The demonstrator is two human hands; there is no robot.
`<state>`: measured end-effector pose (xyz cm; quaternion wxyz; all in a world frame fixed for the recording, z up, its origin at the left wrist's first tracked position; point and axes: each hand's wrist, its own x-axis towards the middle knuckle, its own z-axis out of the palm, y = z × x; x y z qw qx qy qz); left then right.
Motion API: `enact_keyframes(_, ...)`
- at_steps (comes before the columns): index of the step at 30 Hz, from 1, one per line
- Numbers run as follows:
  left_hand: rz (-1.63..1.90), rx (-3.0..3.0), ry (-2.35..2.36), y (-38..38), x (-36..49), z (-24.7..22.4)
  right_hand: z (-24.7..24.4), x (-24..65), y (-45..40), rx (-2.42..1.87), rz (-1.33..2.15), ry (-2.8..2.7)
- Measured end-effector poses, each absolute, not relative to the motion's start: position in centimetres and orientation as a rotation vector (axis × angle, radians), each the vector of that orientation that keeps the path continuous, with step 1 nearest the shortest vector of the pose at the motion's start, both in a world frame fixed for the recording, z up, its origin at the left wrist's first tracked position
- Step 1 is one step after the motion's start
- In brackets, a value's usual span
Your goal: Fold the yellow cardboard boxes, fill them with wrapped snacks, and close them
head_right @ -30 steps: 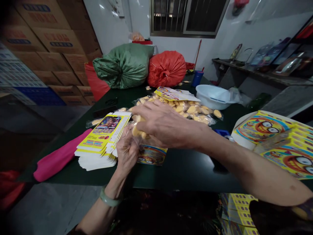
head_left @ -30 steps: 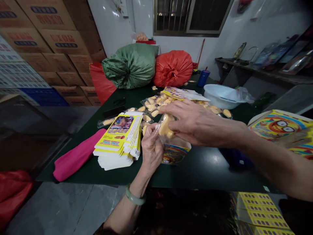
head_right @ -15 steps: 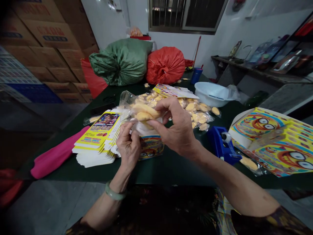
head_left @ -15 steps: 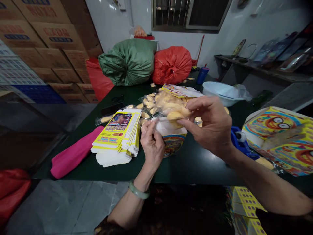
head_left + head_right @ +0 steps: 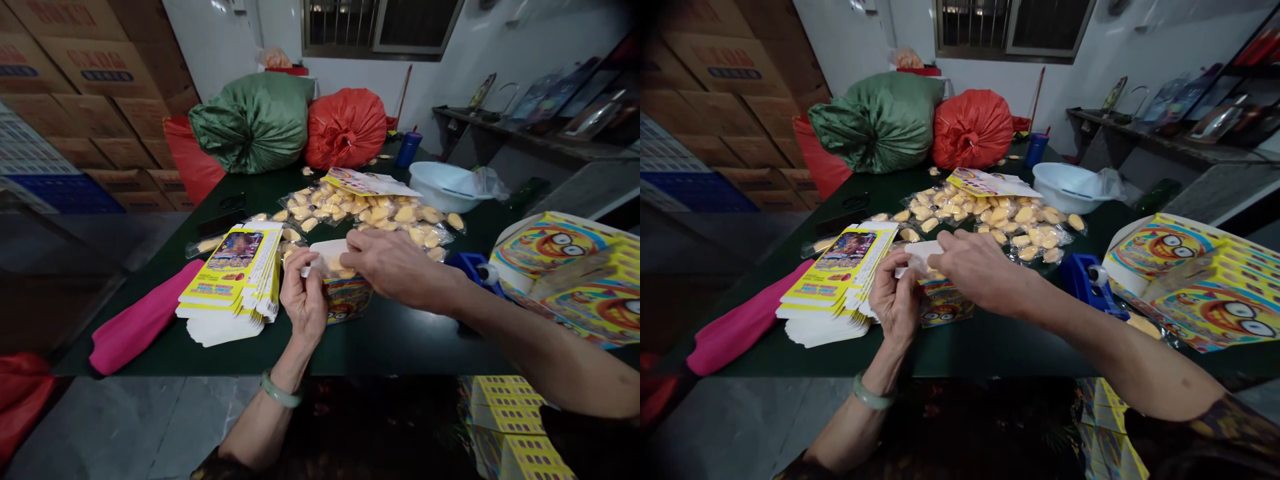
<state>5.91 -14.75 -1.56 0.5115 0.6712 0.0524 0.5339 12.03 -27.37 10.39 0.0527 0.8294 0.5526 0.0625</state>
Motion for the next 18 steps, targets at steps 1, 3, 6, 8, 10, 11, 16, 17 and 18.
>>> enact_keyframes(1,1.295,1.615,0.117,-14.7,5.9,-1.6,10.5,11.9,-26.9,2.492,0.160,1.662)
enact_keyframes(3,1.305,1.613,0.105,-14.7,5.9,-1.7,10.3,12.0,-26.1,2.468,0.103,1.632)
enact_keyframes(6,1.318,1.638,0.100,-14.6,6.1,-1.6,9.9,13.0,-25.8,2.411,-0.041,1.715)
enact_keyframes(8,1.321,1.671,0.150,-14.6,6.2,-1.6,9.3,13.4,-26.4,2.429,-0.078,1.858)
enact_keyframes(10,1.297,1.646,0.238,-14.7,6.4,-1.7,8.5,13.2,-27.2,2.544,0.137,1.926)
enact_keyframes(11,1.283,1.605,0.268,-14.8,6.5,-1.7,8.1,12.9,-27.7,2.599,0.295,1.915)
enact_keyframes(16,1.245,1.361,0.174,-15.3,6.8,-2.5,6.8,11.2,-28.1,2.599,0.333,1.840)
enact_keyframes(17,1.237,1.326,0.162,-15.4,6.8,-2.7,6.7,11.1,-27.9,2.601,0.264,1.811)
enact_keyframes(18,1.231,1.298,0.158,-15.4,6.8,-2.9,6.7,11.3,-27.6,2.606,0.198,1.781)
